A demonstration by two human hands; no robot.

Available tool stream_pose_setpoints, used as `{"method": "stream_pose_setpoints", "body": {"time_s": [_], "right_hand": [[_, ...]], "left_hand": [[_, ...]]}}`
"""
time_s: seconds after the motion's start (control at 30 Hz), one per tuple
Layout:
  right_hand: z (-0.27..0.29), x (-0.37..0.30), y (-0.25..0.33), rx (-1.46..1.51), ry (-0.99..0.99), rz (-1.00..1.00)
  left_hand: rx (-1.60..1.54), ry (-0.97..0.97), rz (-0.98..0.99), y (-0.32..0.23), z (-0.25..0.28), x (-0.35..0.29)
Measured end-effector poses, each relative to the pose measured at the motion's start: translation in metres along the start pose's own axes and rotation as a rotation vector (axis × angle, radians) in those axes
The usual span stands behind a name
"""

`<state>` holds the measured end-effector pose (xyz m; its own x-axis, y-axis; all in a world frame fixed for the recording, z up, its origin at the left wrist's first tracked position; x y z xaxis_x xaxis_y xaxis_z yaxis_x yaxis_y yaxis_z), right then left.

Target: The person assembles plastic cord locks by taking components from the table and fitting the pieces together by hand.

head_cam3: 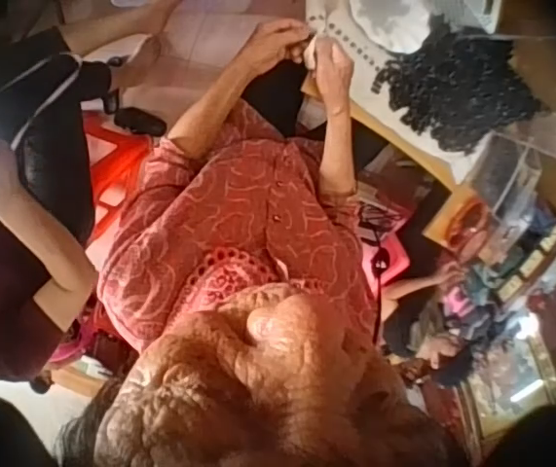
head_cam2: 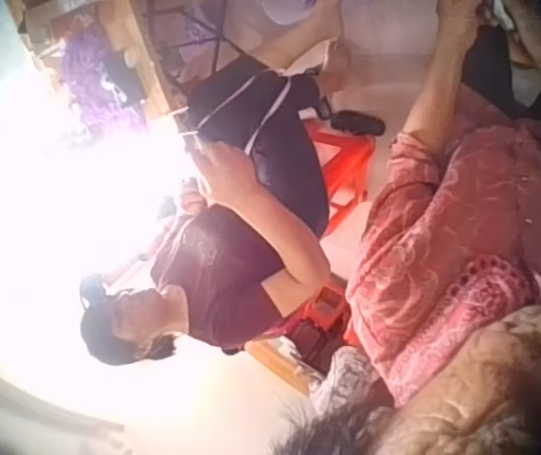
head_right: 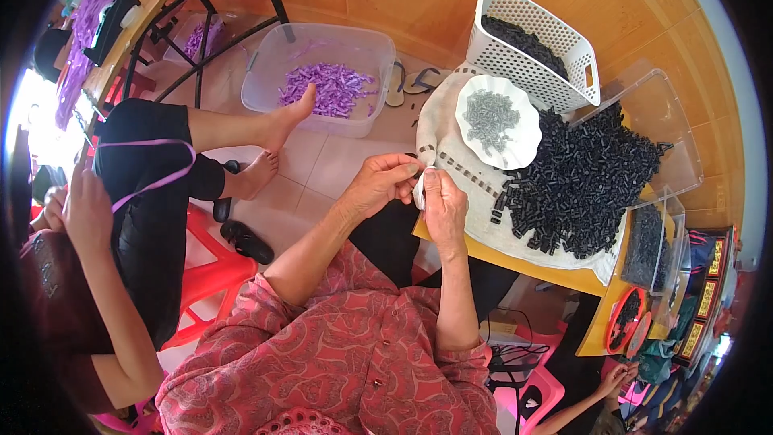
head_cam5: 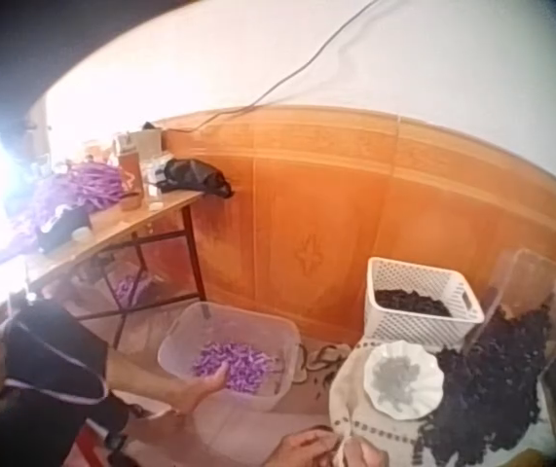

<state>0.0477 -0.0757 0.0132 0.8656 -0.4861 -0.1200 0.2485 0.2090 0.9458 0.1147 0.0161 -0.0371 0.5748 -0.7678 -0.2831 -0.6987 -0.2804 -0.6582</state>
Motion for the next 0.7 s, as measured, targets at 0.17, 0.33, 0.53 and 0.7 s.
{"method": "stream_pose_setpoints", "body": {"time_s": [0.17,0.33,0.53,0.7], "right_hand": [[0.003,0.002,0.009,-0.142,-0.079,0.109],[0.001,0.001,0.018,-0.24,-0.088,0.14],[-0.001,0.0,0.022,-0.249,-0.088,0.17],[0.002,0.0,0.016,-0.215,-0.124,0.197]], "left_hand": [[0.111,-0.011,-0.067,-0.006,0.0,0.0],[0.147,0.02,-0.06,-0.006,0.001,0.002],[0.052,0.019,0.048,0.004,0.006,0.003],[0.079,0.021,0.054,0.007,0.006,0.004]]}}
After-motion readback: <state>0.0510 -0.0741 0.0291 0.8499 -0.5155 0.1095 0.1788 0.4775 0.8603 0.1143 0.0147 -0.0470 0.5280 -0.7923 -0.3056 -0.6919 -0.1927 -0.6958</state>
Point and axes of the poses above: each hand's wrist, its own x-axis towards the middle knuckle, its own z-axis out of the back of the hand, y = z × x, the point moved 10 cm from there along x, towards the middle knuckle, and after that the axes turned 3 degrees about z, right-handed, at the moved point
